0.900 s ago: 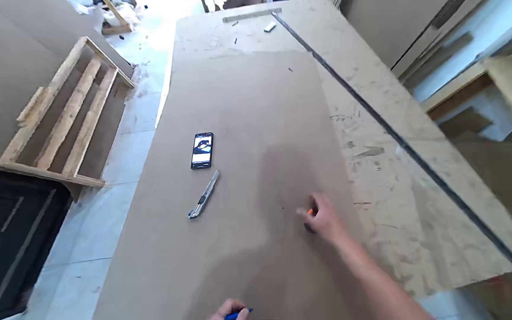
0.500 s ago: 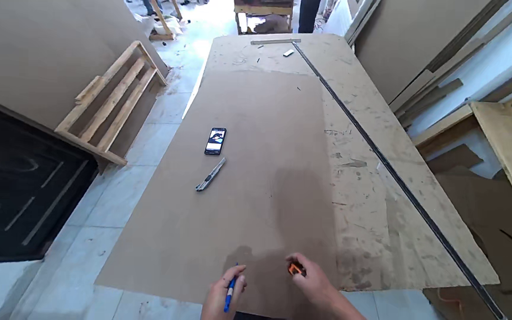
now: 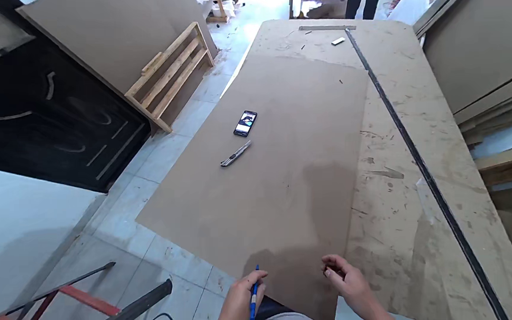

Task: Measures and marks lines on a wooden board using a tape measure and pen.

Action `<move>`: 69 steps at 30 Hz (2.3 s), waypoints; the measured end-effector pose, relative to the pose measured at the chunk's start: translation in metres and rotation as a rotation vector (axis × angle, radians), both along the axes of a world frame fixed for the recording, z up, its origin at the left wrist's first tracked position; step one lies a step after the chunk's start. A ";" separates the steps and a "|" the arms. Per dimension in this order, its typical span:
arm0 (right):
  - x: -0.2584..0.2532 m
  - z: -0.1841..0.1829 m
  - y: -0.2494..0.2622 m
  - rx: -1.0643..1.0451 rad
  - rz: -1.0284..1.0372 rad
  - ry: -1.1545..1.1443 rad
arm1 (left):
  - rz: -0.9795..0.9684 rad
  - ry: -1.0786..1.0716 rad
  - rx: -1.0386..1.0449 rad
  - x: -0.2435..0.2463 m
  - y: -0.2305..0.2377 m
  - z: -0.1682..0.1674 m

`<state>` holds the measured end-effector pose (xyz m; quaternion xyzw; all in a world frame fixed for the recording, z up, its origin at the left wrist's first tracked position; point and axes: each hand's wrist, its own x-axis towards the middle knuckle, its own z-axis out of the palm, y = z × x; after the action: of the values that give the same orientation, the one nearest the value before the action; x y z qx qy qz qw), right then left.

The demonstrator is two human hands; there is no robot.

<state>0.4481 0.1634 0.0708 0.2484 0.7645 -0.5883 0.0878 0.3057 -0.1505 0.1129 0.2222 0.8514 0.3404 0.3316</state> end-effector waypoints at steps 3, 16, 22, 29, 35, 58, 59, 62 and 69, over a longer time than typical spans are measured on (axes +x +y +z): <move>-0.026 -0.001 0.004 0.032 -0.008 0.063 | 0.058 0.034 -0.033 -0.017 -0.007 -0.005; -0.232 -0.039 0.074 0.041 -0.329 0.339 | 0.348 0.639 0.024 -0.339 0.063 -0.094; -0.413 -0.051 0.157 0.062 -0.445 0.553 | 0.249 0.897 0.116 -0.404 0.103 -0.137; -0.478 -0.090 0.202 0.020 -0.425 0.721 | 0.212 0.859 0.227 -0.407 0.091 -0.144; -0.472 -0.099 0.211 -0.031 -0.433 0.710 | 0.191 0.801 0.219 -0.407 0.090 -0.143; -0.468 -0.098 0.187 0.532 -0.134 0.657 | -0.005 0.277 0.709 -0.430 0.356 -0.131; -0.469 -0.097 0.186 0.529 -0.123 0.661 | 0.004 0.269 0.722 -0.430 0.353 -0.130; -0.470 -0.097 0.184 0.534 -0.114 0.665 | 0.013 0.247 0.746 -0.432 0.349 -0.129; -0.469 -0.099 0.186 0.534 -0.103 0.656 | 0.017 0.213 0.766 -0.432 0.349 -0.129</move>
<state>-0.0210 0.3489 -0.0286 0.1001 0.8640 -0.4211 -0.2572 -0.1260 0.1988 -0.0162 0.3566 0.6944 0.6110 0.1315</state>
